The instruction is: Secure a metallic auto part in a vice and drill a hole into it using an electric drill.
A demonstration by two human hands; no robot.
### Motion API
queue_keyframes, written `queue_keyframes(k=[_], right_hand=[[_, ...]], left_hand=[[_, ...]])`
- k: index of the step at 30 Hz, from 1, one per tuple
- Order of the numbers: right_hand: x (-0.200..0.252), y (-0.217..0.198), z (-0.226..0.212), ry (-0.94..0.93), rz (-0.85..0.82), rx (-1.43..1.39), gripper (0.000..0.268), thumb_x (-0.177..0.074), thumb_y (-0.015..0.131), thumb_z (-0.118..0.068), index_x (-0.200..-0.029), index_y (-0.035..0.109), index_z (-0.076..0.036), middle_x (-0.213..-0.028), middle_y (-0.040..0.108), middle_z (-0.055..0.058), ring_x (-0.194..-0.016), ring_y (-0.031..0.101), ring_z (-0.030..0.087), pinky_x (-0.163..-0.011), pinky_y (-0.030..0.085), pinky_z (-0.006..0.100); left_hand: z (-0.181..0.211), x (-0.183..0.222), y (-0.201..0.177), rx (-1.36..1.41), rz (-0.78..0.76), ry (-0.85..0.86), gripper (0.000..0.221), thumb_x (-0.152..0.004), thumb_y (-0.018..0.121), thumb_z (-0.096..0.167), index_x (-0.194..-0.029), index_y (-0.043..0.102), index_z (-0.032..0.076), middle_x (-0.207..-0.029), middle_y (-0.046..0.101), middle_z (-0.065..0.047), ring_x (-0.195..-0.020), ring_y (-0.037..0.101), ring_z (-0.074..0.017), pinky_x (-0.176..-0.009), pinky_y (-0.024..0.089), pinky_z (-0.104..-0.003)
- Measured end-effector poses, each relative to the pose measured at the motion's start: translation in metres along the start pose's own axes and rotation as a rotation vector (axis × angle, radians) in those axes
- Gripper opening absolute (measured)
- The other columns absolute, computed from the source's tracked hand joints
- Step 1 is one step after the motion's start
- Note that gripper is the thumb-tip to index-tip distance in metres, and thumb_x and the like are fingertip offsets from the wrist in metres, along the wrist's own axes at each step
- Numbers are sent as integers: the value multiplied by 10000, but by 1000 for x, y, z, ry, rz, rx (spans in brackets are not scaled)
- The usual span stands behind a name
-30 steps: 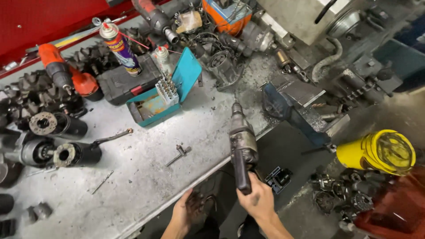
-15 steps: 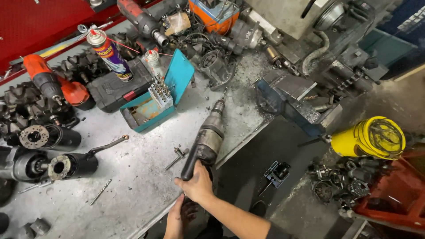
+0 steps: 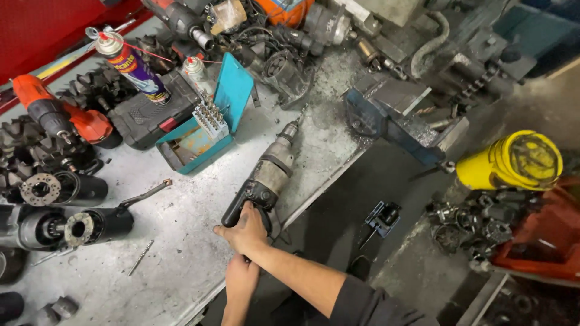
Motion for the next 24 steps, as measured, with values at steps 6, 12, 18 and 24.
queue_keyframes(k=[6,12,18,24], right_hand=[[10,-11,28,-176,-41,62,927,-713,882,-415,-1381,460,68,-1282,576,298,-1222,541,444,-1029,441,483],[62,-77,69,-177,-156,53,791,-754,835,-461,-1317,545,14,-1092,685,219,-1090,645,367,-947,510,443],[76,-98,250,-24,-276,-350,393,-856,836,-314,-1020,697,15,-877,717,54,-802,647,122,-702,530,302],[114,-133,337,319,-58,-726,275,-858,796,-254,-1000,725,-29,-834,741,49,-720,666,121,-656,532,276]], left_hand=[[-45,-25,12,-385,-158,178,422,-863,543,386,-1112,732,103,-965,731,-255,-923,689,-481,-831,525,-592],[17,-15,-26,-225,-121,-138,723,-827,611,710,-978,735,14,-899,745,-278,-934,714,-464,-824,564,-530],[10,-29,-44,-399,-137,-142,808,-810,628,771,-942,808,-5,-899,773,-258,-944,734,-408,-859,558,-484],[-199,-103,-23,-815,-383,981,465,-857,568,313,-1251,814,336,-945,767,-186,-841,738,-310,-768,561,-374]])
Point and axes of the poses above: each hand's wrist, its own x-axis away from the middle knuckle, its own y-axis out of the palm, z = x × y, the point moved 1 cm from there along -x, towards the middle knuckle
